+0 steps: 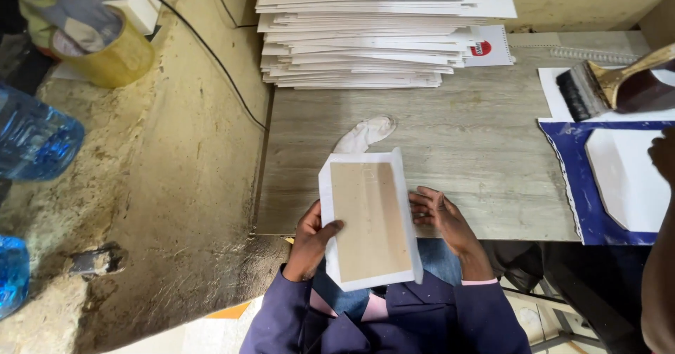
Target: Applying adhesive to paper sheets and folding them to assemble folders
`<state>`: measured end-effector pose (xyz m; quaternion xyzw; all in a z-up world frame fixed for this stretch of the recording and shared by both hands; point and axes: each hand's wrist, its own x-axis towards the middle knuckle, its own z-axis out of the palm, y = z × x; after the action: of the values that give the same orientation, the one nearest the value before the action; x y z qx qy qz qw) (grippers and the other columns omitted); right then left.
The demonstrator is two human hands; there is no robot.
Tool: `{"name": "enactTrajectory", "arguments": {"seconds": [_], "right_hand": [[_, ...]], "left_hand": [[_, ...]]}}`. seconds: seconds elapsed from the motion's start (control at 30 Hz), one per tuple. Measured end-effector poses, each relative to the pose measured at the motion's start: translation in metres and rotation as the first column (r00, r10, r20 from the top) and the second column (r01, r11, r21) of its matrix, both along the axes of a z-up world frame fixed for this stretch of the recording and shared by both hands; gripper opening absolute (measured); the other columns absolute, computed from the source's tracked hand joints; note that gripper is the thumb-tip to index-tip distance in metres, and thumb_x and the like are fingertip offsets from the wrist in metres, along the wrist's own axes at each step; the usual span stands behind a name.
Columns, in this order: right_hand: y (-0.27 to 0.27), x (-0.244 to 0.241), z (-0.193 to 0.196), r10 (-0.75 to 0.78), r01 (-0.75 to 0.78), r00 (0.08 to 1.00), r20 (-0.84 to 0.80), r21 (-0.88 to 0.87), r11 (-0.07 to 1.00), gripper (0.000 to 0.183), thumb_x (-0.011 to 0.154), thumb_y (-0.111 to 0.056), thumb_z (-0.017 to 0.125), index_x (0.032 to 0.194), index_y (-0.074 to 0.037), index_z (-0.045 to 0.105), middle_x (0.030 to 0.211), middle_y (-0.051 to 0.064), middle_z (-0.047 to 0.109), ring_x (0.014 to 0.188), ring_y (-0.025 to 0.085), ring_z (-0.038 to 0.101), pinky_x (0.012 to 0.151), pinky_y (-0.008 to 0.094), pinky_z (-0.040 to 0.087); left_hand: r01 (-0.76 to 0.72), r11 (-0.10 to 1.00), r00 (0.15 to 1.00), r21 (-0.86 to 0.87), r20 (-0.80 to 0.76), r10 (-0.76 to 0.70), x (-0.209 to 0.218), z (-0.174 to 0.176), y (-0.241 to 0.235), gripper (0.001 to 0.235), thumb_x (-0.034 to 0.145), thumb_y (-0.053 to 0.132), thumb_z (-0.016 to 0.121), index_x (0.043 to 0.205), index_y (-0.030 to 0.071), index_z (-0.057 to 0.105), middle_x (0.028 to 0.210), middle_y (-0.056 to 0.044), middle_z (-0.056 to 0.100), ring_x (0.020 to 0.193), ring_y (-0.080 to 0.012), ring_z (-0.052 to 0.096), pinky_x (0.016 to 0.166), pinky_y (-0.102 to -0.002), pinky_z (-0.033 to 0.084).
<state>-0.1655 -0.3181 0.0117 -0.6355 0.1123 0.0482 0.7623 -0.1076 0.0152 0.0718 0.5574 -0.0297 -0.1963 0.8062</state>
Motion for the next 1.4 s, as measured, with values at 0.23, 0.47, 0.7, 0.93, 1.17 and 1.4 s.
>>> {"name": "enactTrajectory", "arguments": {"seconds": [0.23,0.47,0.7,0.93,1.17,1.4], "right_hand": [[0.005,0.000,0.033,-0.017,0.063,0.992,-0.128,0.364,0.929,0.114,0.089,-0.089,0.013,0.157,-0.008,0.054,0.145,0.027,0.067,0.122,0.042,0.069,0.100,0.058,0.058],[-0.058,0.036,0.026,-0.005,0.078,0.969,-0.249,0.284,0.956,0.119,0.089,-0.097,0.021,0.159,-0.007,0.055,0.139,0.028,0.068,0.105,0.041,0.073,0.093,0.052,0.060],[-0.079,0.081,0.028,-0.101,0.048,0.930,-0.353,-0.156,0.987,0.058,0.109,-0.050,0.066,0.136,0.000,0.073,0.116,0.028,0.078,0.090,0.042,0.079,0.080,0.055,0.064],[-0.055,0.089,0.056,-0.059,-0.026,0.940,-0.336,-0.244,0.969,0.041,0.097,-0.031,0.081,0.121,0.001,0.080,0.100,0.022,0.082,0.082,0.032,0.080,0.077,0.046,0.065],[-0.052,0.087,0.075,0.006,-0.071,0.956,-0.293,-0.212,0.975,0.023,0.093,-0.019,0.081,0.112,-0.006,0.085,0.092,0.015,0.082,0.078,0.025,0.080,0.075,0.041,0.067],[-0.060,0.097,0.069,0.127,-0.168,0.971,-0.200,-0.206,0.964,0.018,0.089,-0.009,0.084,0.106,-0.004,0.085,0.088,0.012,0.082,0.077,0.020,0.077,0.076,0.040,0.066]], "left_hand": [[-0.015,0.995,0.998,0.097,-0.065,0.021,0.016,-0.041,0.065,0.055,0.092,-0.001,0.071,0.146,0.005,0.065,0.116,-0.019,0.079,0.091,-0.0267,0.078,0.085,-0.042,0.065],[-0.038,0.955,0.995,0.295,0.095,0.010,0.017,-0.028,0.119,0.054,0.093,-0.003,0.065,0.146,0.002,0.062,0.126,-0.021,0.074,0.116,-0.0327,0.069,0.104,-0.051,0.054],[-0.287,0.501,0.864,0.816,0.446,-0.233,0.036,0.028,0.054,0.024,0.101,0.024,0.065,0.120,0.017,0.077,0.104,-0.014,0.079,0.105,-0.0408,0.076,0.086,-0.051,0.063],[0.115,0.296,0.775,0.948,0.100,-0.624,0.205,-0.066,-0.119,0.046,0.093,0.057,0.055,0.088,0.018,0.078,0.087,-0.009,0.081,0.098,-0.0375,0.080,0.088,-0.054,0.061],[0.097,0.501,0.706,0.860,0.295,-0.644,0.196,-0.006,-0.156,0.073,0.104,0.047,0.063,0.157,0.002,0.043,0.140,-0.024,0.061,0.137,-0.0417,0.061,0.118,-0.054,0.048],[0.409,0.204,0.600,0.889,-0.094,-0.794,0.176,0.026,-0.086,0.101,0.080,0.080,0.074,0.153,0.013,0.056,0.137,-0.021,0.073,0.138,-0.0418,0.063,0.121,-0.055,0.047]]}}
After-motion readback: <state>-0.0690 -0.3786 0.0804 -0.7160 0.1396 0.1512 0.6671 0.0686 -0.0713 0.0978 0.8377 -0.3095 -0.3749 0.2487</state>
